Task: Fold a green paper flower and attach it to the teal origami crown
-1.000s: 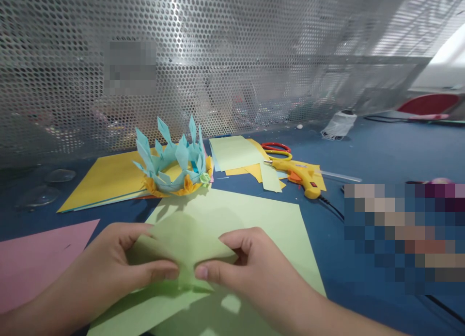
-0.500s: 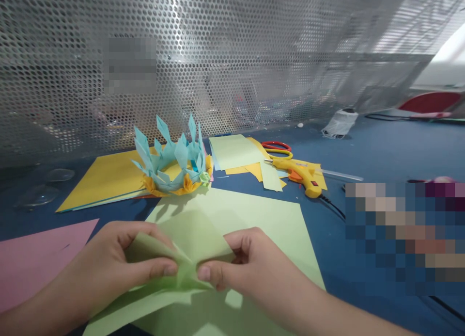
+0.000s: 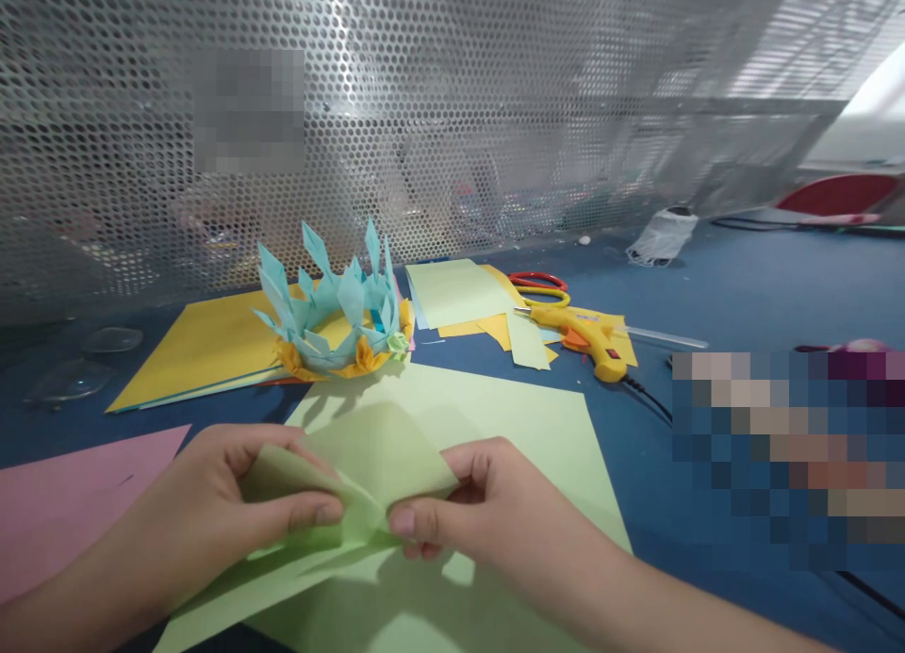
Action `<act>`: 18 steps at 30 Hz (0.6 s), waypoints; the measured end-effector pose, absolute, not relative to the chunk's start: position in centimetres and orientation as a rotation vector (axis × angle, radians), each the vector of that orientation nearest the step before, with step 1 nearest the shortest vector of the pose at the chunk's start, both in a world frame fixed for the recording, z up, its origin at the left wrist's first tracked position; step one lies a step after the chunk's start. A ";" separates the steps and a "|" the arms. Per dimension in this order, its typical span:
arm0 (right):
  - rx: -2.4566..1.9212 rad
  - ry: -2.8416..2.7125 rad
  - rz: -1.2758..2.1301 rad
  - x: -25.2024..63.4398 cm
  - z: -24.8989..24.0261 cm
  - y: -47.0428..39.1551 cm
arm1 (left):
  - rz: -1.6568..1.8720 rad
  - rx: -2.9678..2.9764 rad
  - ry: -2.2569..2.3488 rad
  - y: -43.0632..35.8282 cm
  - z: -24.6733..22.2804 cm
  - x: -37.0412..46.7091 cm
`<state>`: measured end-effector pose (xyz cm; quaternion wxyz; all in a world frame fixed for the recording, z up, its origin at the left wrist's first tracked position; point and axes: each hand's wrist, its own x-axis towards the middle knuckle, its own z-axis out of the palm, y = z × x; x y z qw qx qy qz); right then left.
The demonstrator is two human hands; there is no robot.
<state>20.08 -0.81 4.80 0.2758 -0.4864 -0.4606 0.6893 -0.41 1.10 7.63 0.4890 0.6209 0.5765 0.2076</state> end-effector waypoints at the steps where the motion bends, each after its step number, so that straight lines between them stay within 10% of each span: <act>1: -1.313 -1.227 1.855 20.2 4.7 -0.8 | 0.497 1.516 1.412 1.1 7.6 -0.4; 18: -1.298 -1.309 1.754 20.5 4.3 -0.7 | 0.509 1.561 1.477 1.1 7.7 -0.9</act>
